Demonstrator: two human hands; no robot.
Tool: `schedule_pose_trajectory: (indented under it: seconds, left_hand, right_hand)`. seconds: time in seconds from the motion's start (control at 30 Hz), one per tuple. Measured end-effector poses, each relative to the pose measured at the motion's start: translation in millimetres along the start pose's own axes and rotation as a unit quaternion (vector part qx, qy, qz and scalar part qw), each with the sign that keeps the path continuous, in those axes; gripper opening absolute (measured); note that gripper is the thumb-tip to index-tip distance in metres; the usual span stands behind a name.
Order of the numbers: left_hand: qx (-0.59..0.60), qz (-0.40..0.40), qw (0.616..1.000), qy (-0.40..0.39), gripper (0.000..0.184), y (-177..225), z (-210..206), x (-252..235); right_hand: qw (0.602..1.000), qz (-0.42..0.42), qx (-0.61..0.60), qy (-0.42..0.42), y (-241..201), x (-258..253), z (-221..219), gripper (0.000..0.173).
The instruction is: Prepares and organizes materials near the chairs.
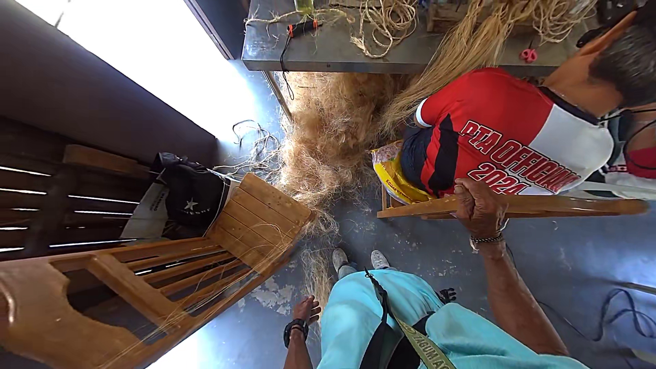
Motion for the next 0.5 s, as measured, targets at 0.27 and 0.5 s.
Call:
schedule_pose_trajectory:
  seconds: [0.27, 0.5]
  left_hand:
    - [0.014, -0.013, 1.0, -0.001, 0.042, 15, -2, -2]
    - [0.01, -0.016, 1.0, -0.009, 0.039, 14, -2, -2]
  right_hand:
    - [1.0, -0.002, -0.002, -0.001, 0, -1, -2, 0.032]
    - [0.999, -0.021, 0.015, -0.023, -1, 1, -2, 0.033]
Point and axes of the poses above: each hand's wrist, its own x-axis away from the middle knuckle, its own z-axis out of the back of the hand, y = z × x, the point moved 6 cm from there along -x, towards the middle knuckle, and after that the axes turned 4 degrees about y, right-handed, at the moved point
